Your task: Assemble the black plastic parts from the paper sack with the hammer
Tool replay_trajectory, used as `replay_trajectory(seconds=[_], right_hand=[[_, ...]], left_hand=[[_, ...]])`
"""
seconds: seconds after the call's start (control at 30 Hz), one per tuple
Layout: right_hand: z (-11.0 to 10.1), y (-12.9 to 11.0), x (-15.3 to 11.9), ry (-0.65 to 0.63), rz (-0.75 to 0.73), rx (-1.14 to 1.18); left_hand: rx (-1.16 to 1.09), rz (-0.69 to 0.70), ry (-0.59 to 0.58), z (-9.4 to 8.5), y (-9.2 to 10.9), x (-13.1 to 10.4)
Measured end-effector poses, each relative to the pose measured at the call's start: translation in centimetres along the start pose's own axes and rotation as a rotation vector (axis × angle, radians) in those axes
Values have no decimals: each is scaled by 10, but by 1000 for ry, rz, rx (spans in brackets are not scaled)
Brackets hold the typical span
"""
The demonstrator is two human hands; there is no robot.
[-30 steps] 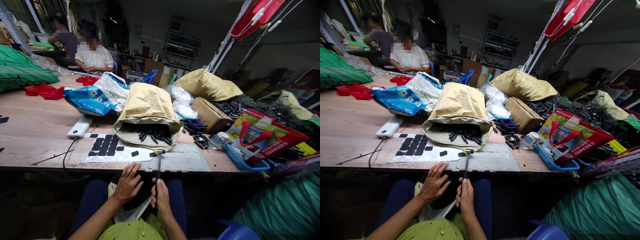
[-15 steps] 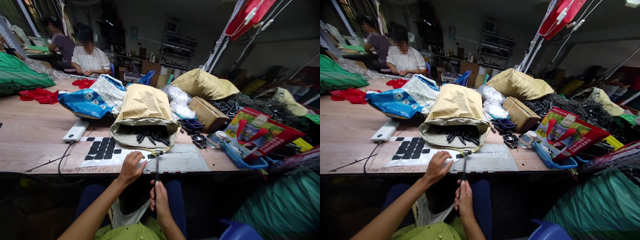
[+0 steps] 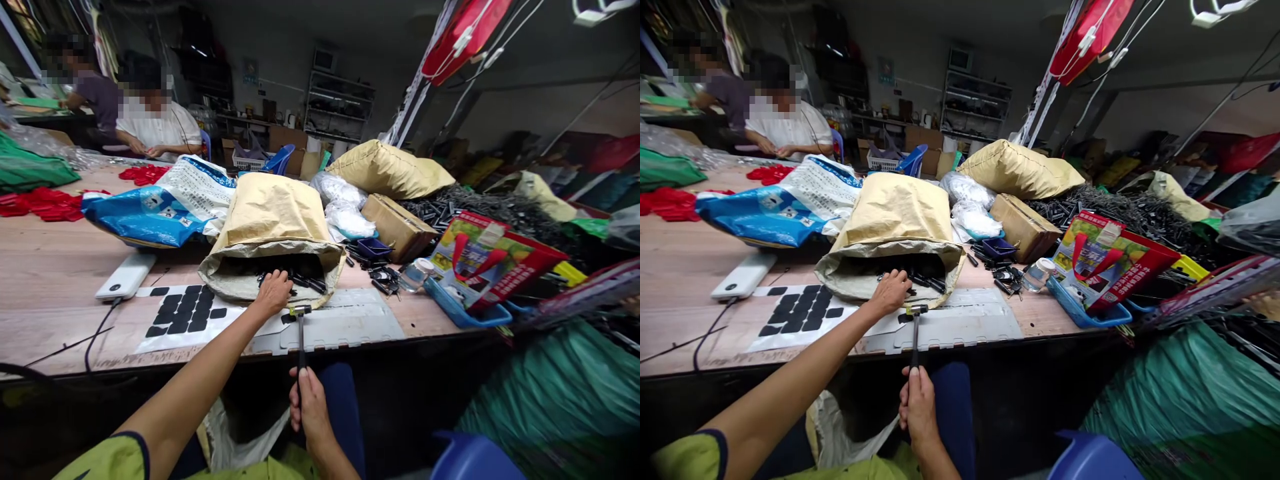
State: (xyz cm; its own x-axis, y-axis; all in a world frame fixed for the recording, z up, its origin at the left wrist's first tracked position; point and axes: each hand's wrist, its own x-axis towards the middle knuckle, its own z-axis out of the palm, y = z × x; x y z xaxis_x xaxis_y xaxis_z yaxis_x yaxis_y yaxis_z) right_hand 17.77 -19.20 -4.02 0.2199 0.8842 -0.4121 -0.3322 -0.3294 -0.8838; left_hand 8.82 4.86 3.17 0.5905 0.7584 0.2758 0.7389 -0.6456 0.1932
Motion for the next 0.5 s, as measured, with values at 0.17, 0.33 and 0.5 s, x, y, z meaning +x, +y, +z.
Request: replay_trajectory(seconds=[0.17,0.33,0.5], right_hand=[[1,2,1,-7,-3,4],[1,1,1,-5,-13,-13],[0,-5,0,18,4,-69]], left_hand=[[-63,-38,78,-11,-6,-38],[-192,-25,40,-2,-9,-79],[-362,-88,107,10,-17,-97]])
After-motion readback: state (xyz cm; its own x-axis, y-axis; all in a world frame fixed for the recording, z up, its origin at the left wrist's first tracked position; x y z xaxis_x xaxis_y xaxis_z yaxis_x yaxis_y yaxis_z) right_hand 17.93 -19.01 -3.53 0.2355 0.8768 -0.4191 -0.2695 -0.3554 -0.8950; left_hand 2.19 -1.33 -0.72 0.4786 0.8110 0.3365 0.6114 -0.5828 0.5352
